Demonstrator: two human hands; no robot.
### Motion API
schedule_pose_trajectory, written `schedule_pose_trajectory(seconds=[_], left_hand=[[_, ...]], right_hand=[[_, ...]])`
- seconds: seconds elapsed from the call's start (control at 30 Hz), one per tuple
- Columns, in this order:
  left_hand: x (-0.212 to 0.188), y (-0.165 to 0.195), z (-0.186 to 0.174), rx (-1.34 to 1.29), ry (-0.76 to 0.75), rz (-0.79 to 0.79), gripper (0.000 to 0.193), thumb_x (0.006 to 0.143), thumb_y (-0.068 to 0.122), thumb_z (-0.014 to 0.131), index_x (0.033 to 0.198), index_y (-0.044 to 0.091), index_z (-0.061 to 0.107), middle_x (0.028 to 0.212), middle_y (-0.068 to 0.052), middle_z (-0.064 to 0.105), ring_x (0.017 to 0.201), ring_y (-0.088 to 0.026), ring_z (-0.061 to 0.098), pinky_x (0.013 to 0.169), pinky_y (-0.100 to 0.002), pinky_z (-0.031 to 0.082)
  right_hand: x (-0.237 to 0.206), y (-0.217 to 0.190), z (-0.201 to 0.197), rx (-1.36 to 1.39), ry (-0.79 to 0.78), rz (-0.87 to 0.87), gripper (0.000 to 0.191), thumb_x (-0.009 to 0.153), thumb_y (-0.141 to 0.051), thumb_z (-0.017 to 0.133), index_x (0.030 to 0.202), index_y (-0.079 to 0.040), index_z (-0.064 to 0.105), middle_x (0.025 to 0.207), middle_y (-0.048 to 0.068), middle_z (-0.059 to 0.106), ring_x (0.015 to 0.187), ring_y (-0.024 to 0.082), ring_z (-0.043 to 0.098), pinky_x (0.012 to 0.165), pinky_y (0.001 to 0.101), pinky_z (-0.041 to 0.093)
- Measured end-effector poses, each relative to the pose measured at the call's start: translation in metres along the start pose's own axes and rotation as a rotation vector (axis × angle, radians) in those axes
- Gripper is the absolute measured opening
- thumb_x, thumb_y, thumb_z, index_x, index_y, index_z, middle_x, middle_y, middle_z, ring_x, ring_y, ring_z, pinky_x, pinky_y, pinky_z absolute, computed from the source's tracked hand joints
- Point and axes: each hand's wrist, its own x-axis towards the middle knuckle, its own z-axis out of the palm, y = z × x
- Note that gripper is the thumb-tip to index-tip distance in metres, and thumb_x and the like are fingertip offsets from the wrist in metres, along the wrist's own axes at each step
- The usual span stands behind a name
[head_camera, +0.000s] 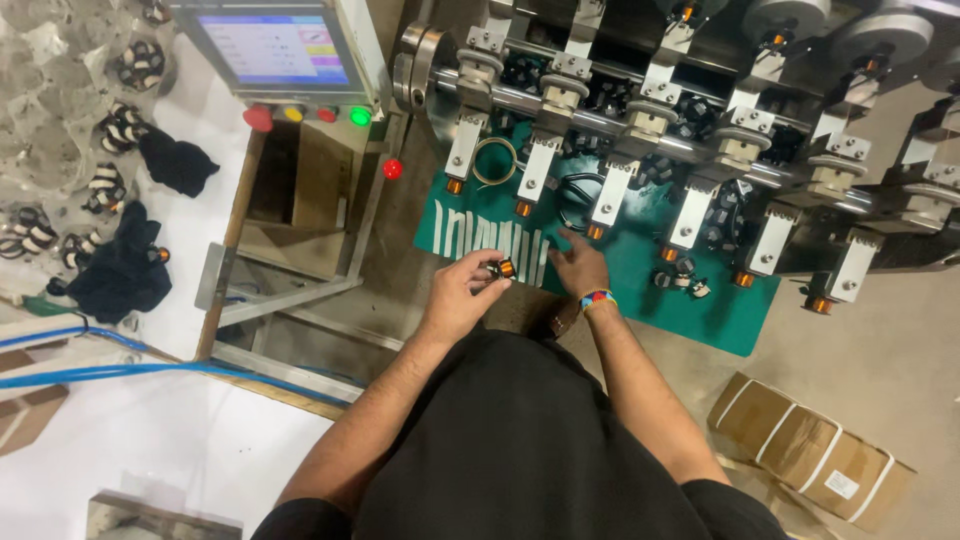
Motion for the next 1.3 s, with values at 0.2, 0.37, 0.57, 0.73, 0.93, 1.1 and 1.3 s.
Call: schedule_pose_trajectory(seconds=[0.2, 0.37, 0.57, 0.73, 0.93, 1.1, 1.3], left_hand=[[0.006, -0.011, -0.023, -0.006, -0.116, 0.003, 0.04, 0.086, 0.009, 0.081, 0.124, 0.005, 0.068, 0.101, -0.009, 0.077, 0.093, -0.013, 0.074, 0.085, -0.03, 0.063], [0.015, -0.02, -0.05, 0.015, -0.157, 0.013, 0.039, 0.086, 0.01, 0.081, 0.123, 0.006, 0.068, 0.1, -0.01, 0.077, 0.09, -0.014, 0.076, 0.083, -0.031, 0.064], [0.04, 0.0, -0.056, 0.097, -0.302, 0.223, 0.048, 0.087, 0.008, 0.079, 0.133, 0.009, 0.064, 0.114, -0.011, 0.073, 0.091, -0.02, 0.074, 0.083, -0.032, 0.063], [0.056, 0.027, -0.049, 0.125, -0.451, 0.322, 0.062, 0.085, 0.009, 0.077, 0.143, 0.012, 0.055, 0.124, -0.01, 0.07, 0.092, -0.02, 0.074, 0.081, -0.032, 0.061], [0.054, 0.042, -0.044, 0.12, -0.552, 0.644, 0.052, 0.088, 0.003, 0.074, 0.138, 0.01, 0.062, 0.126, -0.013, 0.068, 0.113, -0.03, 0.07, 0.095, -0.036, 0.059], [0.051, 0.035, -0.042, 0.152, -0.589, 0.568, 0.04, 0.087, 0.007, 0.077, 0.126, 0.008, 0.067, 0.124, -0.013, 0.068, 0.112, -0.03, 0.071, 0.093, -0.035, 0.059], [0.055, 0.014, -0.032, 0.044, -0.472, 0.32, 0.037, 0.088, 0.008, 0.079, 0.123, 0.003, 0.069, 0.117, -0.011, 0.072, 0.102, -0.021, 0.073, 0.09, -0.032, 0.062]], right_hand=[[0.029, 0.008, 0.036, -0.041, 0.122, -0.031, 0.018, 0.089, -0.028, 0.073, 0.1, -0.014, 0.079, 0.088, 0.013, 0.076, 0.081, 0.033, 0.074, 0.072, 0.0422, 0.058], [-0.03, -0.029, 0.024, -0.015, 0.013, -0.038, 0.014, 0.095, -0.02, 0.067, 0.099, -0.009, 0.075, 0.079, 0.012, 0.072, 0.072, 0.03, 0.07, 0.067, 0.0403, 0.054], [-0.084, -0.094, -0.007, 0.3, -0.186, -0.313, 0.024, 0.094, -0.014, 0.068, 0.115, -0.005, 0.059, 0.121, 0.01, 0.056, 0.104, 0.023, 0.06, 0.083, 0.0341, 0.053], [-0.08, -0.105, -0.02, 0.28, 0.02, -0.295, 0.026, 0.099, -0.012, 0.064, 0.122, -0.005, 0.054, 0.132, 0.013, 0.052, 0.119, 0.026, 0.057, 0.094, 0.0343, 0.052], [-0.093, -0.09, -0.014, 0.282, 0.171, -0.176, 0.024, 0.103, -0.012, 0.058, 0.125, -0.003, 0.056, 0.13, 0.013, 0.055, 0.115, 0.024, 0.062, 0.09, 0.0328, 0.057], [-0.112, -0.071, 0.007, 0.461, 0.209, -0.028, 0.033, 0.1, -0.017, 0.061, 0.128, 0.0, 0.054, 0.119, 0.009, 0.062, 0.105, 0.017, 0.066, 0.088, 0.0307, 0.056], [-0.138, -0.048, 0.007, 0.97, -0.092, 0.21, 0.024, 0.106, -0.019, 0.064, 0.107, 0.005, 0.067, 0.088, 0.005, 0.066, 0.08, 0.011, 0.059, 0.074, 0.026, 0.05]])
